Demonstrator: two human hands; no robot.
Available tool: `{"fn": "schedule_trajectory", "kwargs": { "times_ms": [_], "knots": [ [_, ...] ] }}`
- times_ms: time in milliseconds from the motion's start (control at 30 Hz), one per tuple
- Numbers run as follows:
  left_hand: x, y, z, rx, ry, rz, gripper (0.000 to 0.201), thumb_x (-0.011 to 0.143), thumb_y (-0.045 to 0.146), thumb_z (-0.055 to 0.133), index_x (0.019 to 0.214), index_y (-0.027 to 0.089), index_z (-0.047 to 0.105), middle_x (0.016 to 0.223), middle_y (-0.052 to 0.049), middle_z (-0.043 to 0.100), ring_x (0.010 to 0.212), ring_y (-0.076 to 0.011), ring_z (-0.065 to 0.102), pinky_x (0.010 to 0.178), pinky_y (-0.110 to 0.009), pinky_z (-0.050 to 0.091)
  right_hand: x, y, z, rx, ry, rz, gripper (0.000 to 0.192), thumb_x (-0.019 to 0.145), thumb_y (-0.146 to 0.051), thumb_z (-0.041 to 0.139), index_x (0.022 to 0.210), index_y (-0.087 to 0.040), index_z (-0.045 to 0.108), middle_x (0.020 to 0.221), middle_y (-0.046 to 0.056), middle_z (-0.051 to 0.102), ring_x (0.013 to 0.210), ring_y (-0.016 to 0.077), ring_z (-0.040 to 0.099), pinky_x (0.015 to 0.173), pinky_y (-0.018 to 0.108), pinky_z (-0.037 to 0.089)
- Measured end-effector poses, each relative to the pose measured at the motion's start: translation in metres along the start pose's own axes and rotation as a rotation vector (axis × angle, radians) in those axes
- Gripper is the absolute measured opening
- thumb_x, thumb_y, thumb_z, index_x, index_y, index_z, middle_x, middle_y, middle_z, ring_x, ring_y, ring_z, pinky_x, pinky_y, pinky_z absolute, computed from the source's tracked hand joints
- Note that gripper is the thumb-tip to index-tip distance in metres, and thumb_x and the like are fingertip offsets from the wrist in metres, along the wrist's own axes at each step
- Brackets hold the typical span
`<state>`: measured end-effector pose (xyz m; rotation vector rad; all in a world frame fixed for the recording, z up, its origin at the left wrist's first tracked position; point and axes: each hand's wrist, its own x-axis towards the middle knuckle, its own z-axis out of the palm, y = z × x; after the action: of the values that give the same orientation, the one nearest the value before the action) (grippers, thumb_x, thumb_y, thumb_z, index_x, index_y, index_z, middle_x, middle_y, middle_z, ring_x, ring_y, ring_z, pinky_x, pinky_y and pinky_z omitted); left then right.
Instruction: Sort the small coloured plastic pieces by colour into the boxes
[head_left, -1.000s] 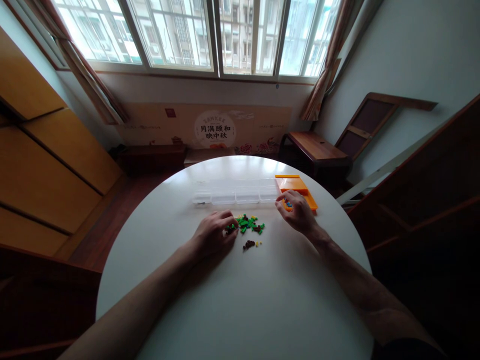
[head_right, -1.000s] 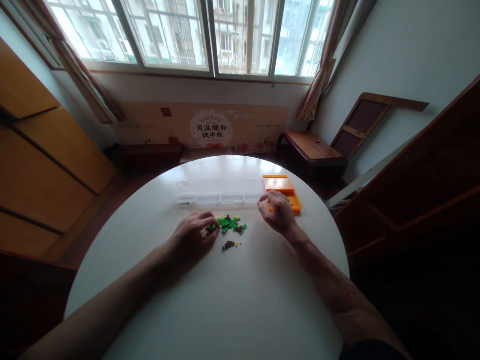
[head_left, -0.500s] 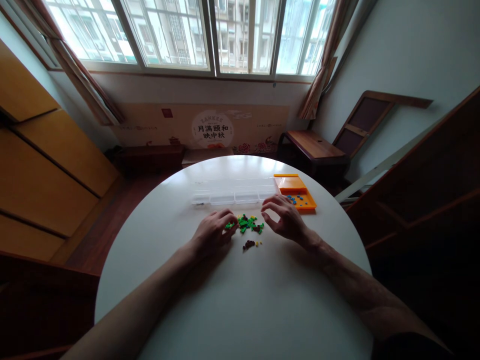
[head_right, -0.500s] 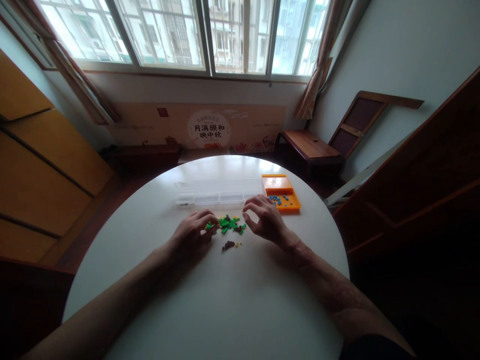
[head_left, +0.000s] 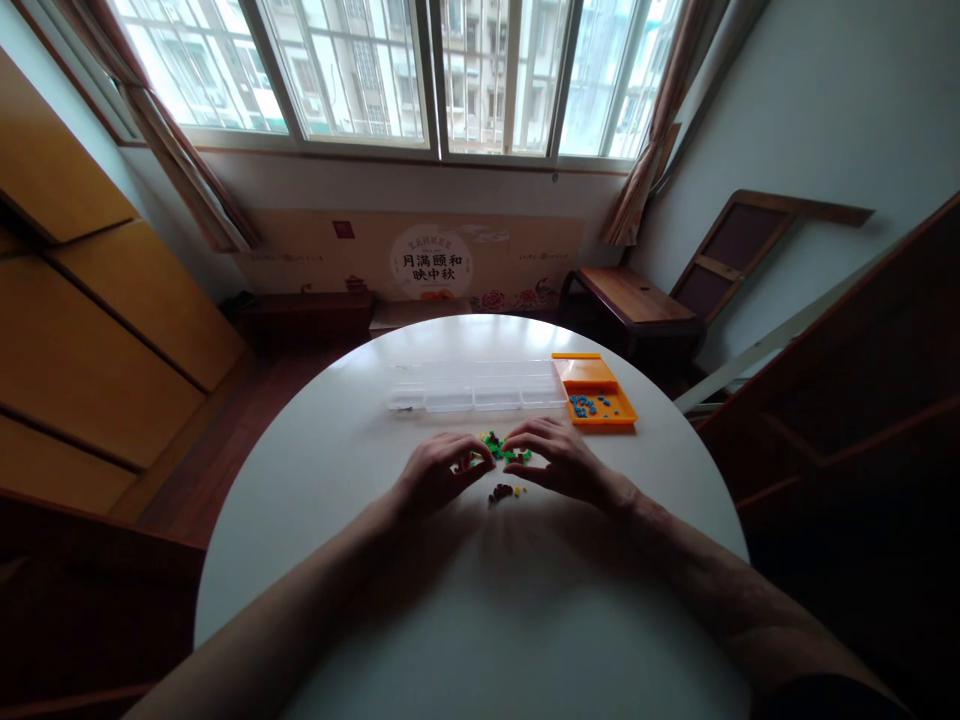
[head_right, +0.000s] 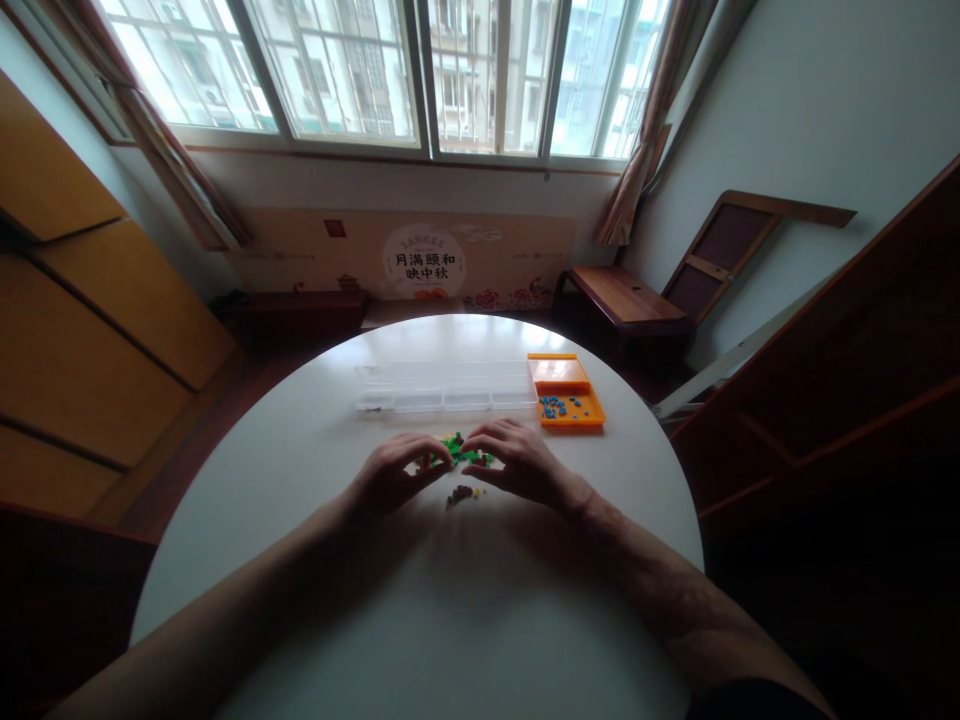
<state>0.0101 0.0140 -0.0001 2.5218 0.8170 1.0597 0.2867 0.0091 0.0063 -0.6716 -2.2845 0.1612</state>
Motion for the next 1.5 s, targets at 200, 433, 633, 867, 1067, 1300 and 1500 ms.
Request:
{"fn": "schedule_trajectory", "kwargs": {
  "times_ms": [200, 433, 633, 867, 1067, 1300, 1500],
  "knots": [
    [0.002, 0.003, 0.003, -0.145, 0.021, -0.061, 0.023, 0.103, 0.042, 0.077, 0.095, 0.021, 0.080, 0.083, -0.003, 0.078, 0.067, -0.0124, 0.067, 0.066, -0.024, 0.054, 0.000, -0.001, 0.009, 0.063, -0.041, -0.027, 0.016, 0.107, -0.040, 0.074, 0.116, -0.027, 0.076, 0.106, 0.003, 0.083, 0.093, 0.0196, 0.079, 0.093, 0.036, 0.062],
    [0.005, 0.004, 0.005, -0.148, 0.056, 0.010, 0.020, 0.102, 0.037, 0.079, 0.093, 0.020, 0.079, 0.078, -0.002, 0.076, 0.069, -0.0125, 0.068, 0.067, -0.022, 0.054, 0.004, -0.002, 0.010, 0.061, 0.014, -0.091, 0.010, 0.108, -0.034, 0.073, 0.109, -0.024, 0.075, 0.100, 0.004, 0.082, 0.090, 0.0192, 0.077, 0.092, 0.037, 0.061],
    [0.007, 0.005, 0.004, -0.167, 0.065, 0.031, 0.015, 0.105, 0.032, 0.074, 0.099, 0.020, 0.080, 0.086, -0.004, 0.080, 0.068, -0.0123, 0.069, 0.066, -0.022, 0.056, 0.005, 0.000, 0.006, 0.050, 0.037, -0.100, 0.005, 0.108, -0.029, 0.072, 0.110, -0.025, 0.075, 0.101, 0.004, 0.082, 0.090, 0.0195, 0.076, 0.093, 0.037, 0.060],
    [0.014, -0.001, -0.005, 0.135, 0.051, 0.126, 0.007, 0.105, 0.026, 0.071, 0.103, 0.022, 0.076, 0.089, 0.000, 0.083, 0.072, -0.0142, 0.075, 0.083, -0.030, 0.056, -0.011, 0.030, -0.022, -0.063, 0.244, 0.167, 0.012, 0.109, -0.033, 0.071, 0.102, -0.024, 0.076, 0.098, 0.005, 0.080, 0.090, 0.0220, 0.074, 0.088, 0.037, 0.058],
    [0.014, -0.009, -0.009, 0.196, 0.059, 0.077, 0.008, 0.107, 0.026, 0.068, 0.104, 0.023, 0.074, 0.094, 0.000, 0.082, 0.077, -0.0152, 0.075, 0.081, -0.030, 0.053, -0.031, 0.069, -0.058, -0.252, 0.323, 0.419, 0.027, 0.110, -0.043, 0.065, 0.096, -0.023, 0.077, 0.095, 0.007, 0.080, 0.090, 0.0265, 0.073, 0.092, 0.042, 0.055],
    [0.011, -0.011, -0.009, 0.212, 0.006, 0.039, 0.011, 0.107, 0.027, 0.067, 0.102, 0.024, 0.076, 0.100, -0.002, 0.081, 0.086, -0.0176, 0.075, 0.081, -0.031, 0.054, -0.046, 0.090, -0.064, -0.475, 0.390, 0.798, 0.022, 0.097, -0.041, 0.068, 0.087, -0.022, 0.073, 0.087, 0.008, 0.076, 0.082, 0.0270, 0.068, 0.083, 0.040, 0.052],
    [0.011, -0.014, -0.006, 0.202, -0.042, 0.044, 0.017, 0.107, 0.028, 0.067, 0.118, 0.029, 0.080, 0.114, -0.006, 0.079, 0.096, -0.0197, 0.074, 0.084, -0.034, 0.057, -0.038, 0.080, -0.056, -0.434, 0.337, 0.715, 0.014, 0.097, -0.034, 0.068, 0.090, -0.022, 0.071, 0.094, 0.009, 0.076, 0.092, 0.0288, 0.068, 0.090, 0.043, 0.054]
  ]
}}
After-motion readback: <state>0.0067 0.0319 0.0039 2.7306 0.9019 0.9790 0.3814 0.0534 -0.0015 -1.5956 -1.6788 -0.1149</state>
